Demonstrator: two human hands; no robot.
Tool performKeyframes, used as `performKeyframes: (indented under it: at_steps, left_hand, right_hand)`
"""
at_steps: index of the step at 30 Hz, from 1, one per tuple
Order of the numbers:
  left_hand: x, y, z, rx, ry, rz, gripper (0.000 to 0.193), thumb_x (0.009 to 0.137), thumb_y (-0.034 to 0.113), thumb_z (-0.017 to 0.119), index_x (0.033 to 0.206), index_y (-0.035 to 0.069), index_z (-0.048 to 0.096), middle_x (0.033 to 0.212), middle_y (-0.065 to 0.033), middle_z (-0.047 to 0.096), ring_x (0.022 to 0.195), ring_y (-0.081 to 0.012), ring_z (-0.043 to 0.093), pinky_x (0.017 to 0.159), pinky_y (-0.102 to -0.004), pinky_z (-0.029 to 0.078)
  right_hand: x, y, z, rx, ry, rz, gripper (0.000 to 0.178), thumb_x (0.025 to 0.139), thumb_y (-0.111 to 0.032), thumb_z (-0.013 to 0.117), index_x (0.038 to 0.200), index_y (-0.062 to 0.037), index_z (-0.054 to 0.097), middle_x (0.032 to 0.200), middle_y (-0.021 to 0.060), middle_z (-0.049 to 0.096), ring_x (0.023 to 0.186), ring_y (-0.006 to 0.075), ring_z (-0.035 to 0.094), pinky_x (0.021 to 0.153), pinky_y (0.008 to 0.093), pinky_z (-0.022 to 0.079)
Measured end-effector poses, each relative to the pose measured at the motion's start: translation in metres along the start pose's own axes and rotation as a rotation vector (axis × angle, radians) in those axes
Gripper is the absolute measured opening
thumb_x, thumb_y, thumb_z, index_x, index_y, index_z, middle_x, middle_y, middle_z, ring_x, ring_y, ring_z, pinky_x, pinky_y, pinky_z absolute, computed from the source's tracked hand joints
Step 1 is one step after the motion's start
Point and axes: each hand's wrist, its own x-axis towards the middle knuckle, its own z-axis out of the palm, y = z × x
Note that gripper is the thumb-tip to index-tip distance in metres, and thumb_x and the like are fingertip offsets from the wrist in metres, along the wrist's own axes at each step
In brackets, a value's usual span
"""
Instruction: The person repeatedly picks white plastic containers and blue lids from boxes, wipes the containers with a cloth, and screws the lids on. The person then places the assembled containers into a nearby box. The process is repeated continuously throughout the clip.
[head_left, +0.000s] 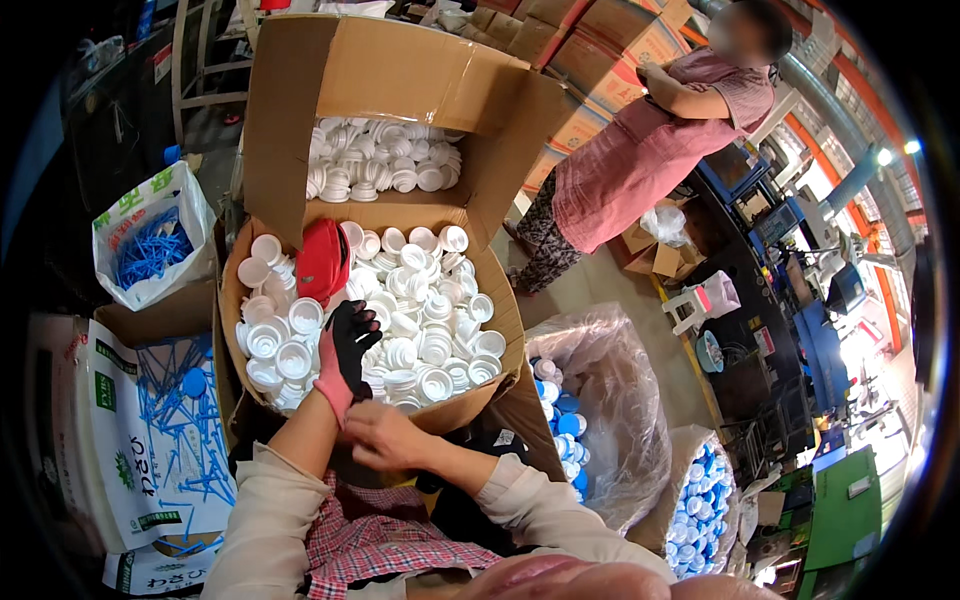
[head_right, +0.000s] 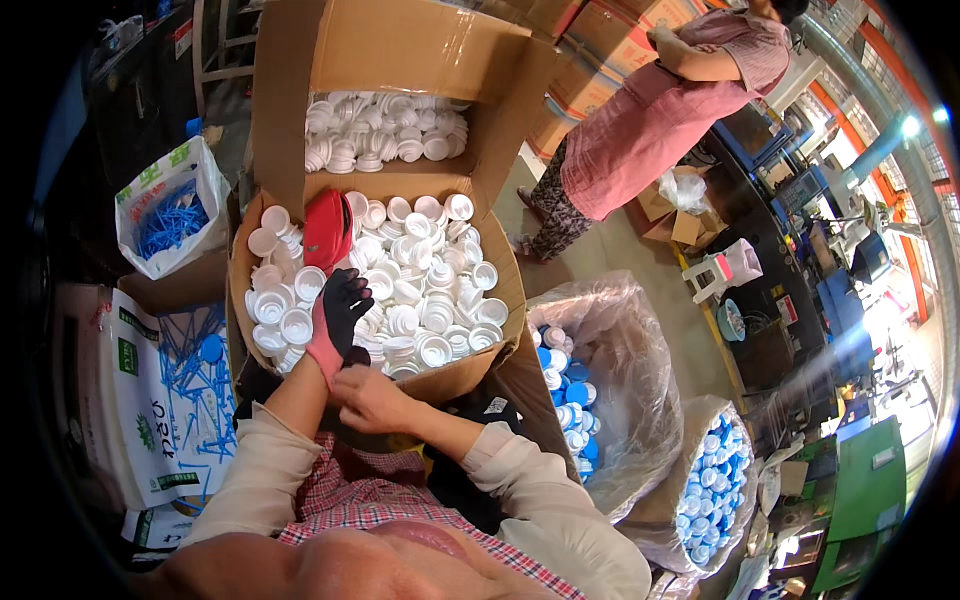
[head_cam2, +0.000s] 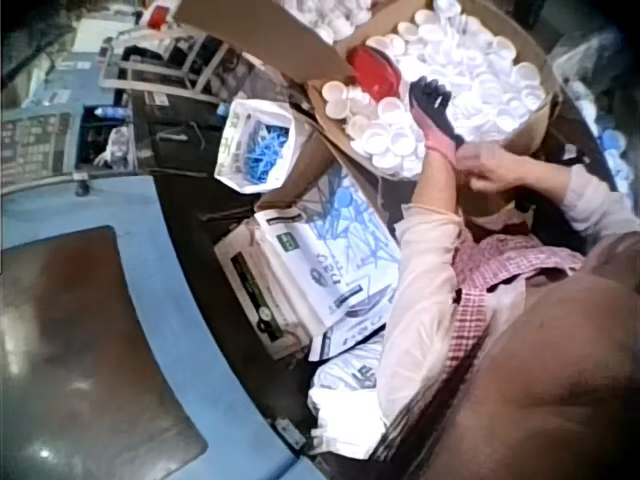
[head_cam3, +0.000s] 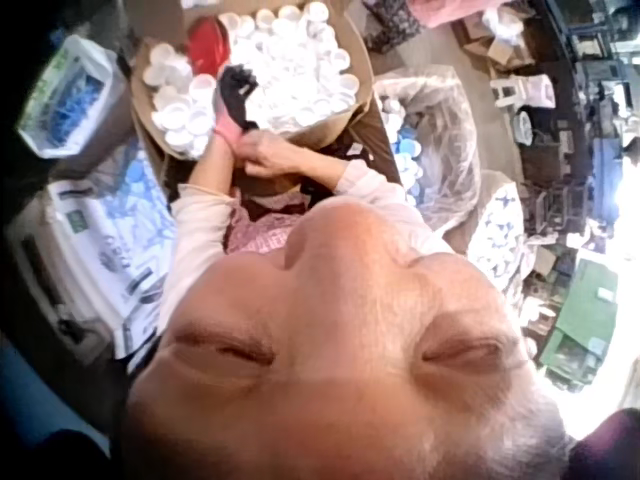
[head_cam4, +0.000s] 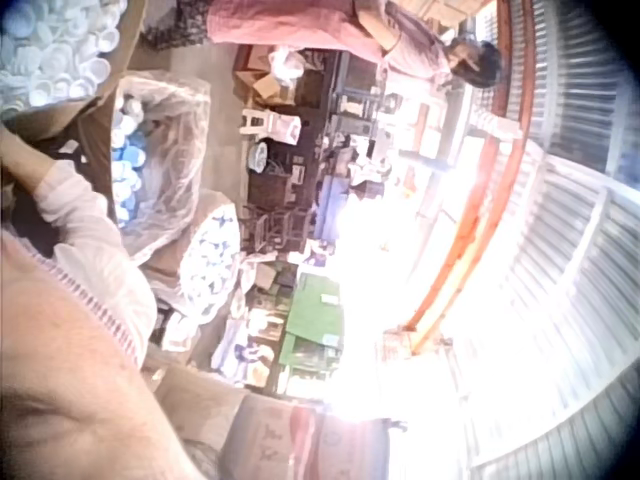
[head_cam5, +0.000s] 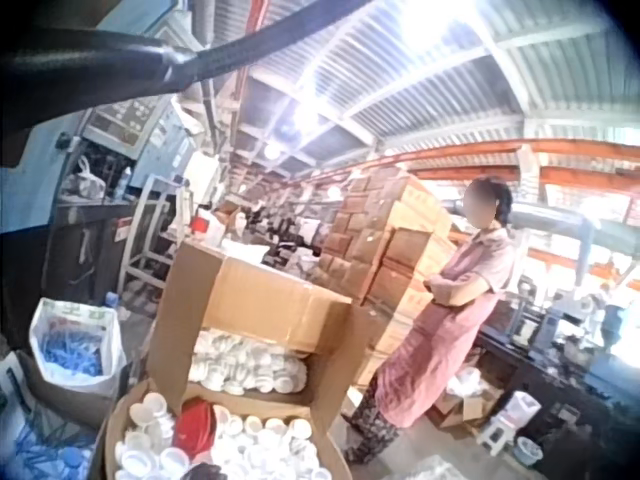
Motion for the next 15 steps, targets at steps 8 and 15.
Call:
performKeyframes:
  at_steps: [8,15]
  left_hand:
    - [-0.01,-0.002,-0.011,0.034,-0.073,-0.07,0.024,0.089,0.028,0.056,0.101,0.007,0.058,0.085,-0.0045,0.059,0.079,-0.0168,0.058,0.076,-0.0332,0.051]
    - [-0.012,0.0,-0.001,0.035,-0.089,-0.076,0.022,0.089,0.027,0.058,0.1,0.008,0.058,0.086,-0.0043,0.058,0.079,-0.0168,0.058,0.076,-0.0322,0.05]
  right_hand:
    - [-0.007,-0.005,0.011,0.0,-0.062,-0.098,0.015,0.065,-0.008,0.058,0.073,-0.0014,0.048,0.074,0.0141,0.047,0.072,0.033,0.05,0.064,0.0417,0.042]
    - [-0.02,0.0,0.007,0.158,-0.11,-0.021,0.015,0.069,-0.01,0.059,0.076,-0.0014,0.05,0.077,0.0149,0.048,0.073,0.0333,0.051,0.065,0.0415,0.042]
